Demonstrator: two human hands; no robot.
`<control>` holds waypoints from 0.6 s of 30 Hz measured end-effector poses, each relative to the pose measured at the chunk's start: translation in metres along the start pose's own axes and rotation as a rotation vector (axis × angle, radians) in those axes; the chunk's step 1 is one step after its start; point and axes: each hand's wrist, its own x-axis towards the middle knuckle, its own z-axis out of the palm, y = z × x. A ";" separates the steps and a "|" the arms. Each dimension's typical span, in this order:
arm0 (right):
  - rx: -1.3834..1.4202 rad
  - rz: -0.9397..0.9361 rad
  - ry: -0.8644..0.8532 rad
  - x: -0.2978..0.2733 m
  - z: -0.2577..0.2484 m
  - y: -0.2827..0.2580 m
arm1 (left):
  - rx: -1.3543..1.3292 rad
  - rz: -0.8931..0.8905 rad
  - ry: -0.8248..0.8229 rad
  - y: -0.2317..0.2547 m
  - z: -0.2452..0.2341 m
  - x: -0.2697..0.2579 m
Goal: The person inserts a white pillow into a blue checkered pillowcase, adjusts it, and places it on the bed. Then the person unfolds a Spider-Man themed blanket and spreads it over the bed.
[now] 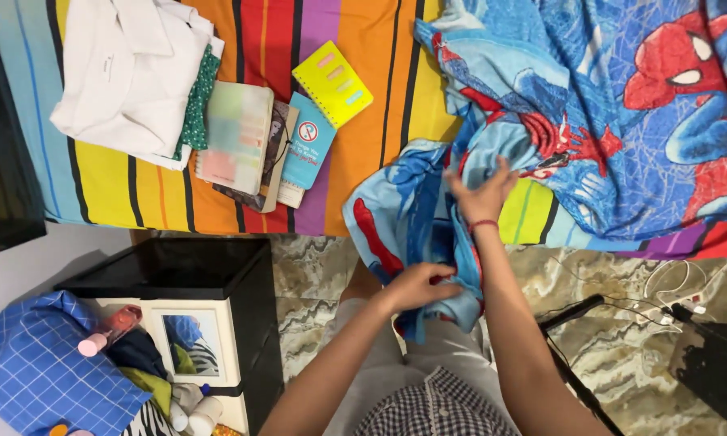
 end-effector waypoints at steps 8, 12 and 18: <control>-0.134 -0.055 -0.114 0.066 -0.009 0.104 | 0.101 -0.037 -0.024 0.019 -0.015 -0.012; 1.274 0.681 -0.155 0.048 -0.101 -0.059 | 0.043 -0.055 0.007 -0.018 -0.018 -0.004; 1.710 0.623 -0.086 0.044 -0.118 -0.026 | 0.042 -0.025 -0.006 0.001 -0.021 -0.001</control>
